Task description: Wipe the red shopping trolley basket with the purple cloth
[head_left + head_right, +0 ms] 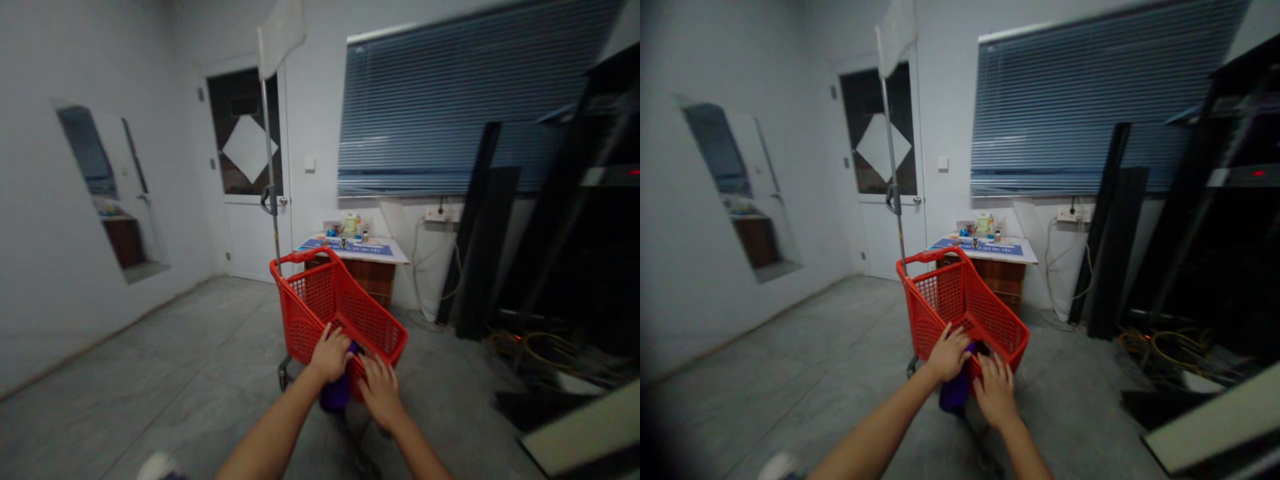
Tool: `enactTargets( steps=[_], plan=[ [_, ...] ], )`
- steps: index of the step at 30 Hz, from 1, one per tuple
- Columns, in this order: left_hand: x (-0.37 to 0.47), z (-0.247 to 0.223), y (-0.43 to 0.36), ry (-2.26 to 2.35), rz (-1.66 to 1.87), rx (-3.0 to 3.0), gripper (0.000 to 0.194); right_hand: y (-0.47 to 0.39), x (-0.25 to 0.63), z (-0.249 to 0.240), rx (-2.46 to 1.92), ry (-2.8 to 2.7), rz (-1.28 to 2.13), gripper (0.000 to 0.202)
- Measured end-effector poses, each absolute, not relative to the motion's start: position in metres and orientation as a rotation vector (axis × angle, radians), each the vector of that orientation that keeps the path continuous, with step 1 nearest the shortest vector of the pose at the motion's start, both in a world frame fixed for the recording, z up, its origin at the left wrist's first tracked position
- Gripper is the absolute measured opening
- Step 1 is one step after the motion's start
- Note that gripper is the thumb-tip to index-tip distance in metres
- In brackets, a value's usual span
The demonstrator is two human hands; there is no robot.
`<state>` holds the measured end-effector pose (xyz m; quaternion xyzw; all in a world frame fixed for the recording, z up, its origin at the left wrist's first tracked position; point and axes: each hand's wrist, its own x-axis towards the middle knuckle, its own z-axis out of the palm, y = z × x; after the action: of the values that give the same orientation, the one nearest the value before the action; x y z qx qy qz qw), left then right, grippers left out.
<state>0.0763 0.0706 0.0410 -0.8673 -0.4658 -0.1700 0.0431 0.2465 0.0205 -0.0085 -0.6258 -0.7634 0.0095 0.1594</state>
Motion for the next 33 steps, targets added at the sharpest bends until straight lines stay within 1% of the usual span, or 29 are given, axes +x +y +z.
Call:
enactTargets(
  steps=[5,10,17,22,30,33],
  plan=[
    [0.069,0.05,0.079,-1.606,-0.481,-2.539,0.03,0.022,0.243,-0.011,-1.795,-2.176,0.012,0.057],
    [0.078,0.043,0.073,-1.423,-0.459,-2.633,0.03,0.023,0.243,-0.014,-1.785,-2.176,-0.022,0.056],
    [0.081,0.043,0.077,-1.497,-0.433,-2.599,0.031,0.022,0.242,-0.012,-1.779,-2.163,0.005,0.056],
    [0.089,0.037,0.072,-1.369,-0.448,-2.682,0.029,0.022,0.243,-0.01,-1.781,-2.183,0.043,0.053],
    [0.069,0.043,0.089,-1.497,-0.439,-2.636,0.028,0.024,0.251,-0.012,-1.769,-2.216,0.066,0.057],
    [0.069,0.043,0.09,-1.497,-0.432,-2.633,0.028,0.026,0.26,-0.018,-1.711,-2.213,0.003,0.056]
  ],
)
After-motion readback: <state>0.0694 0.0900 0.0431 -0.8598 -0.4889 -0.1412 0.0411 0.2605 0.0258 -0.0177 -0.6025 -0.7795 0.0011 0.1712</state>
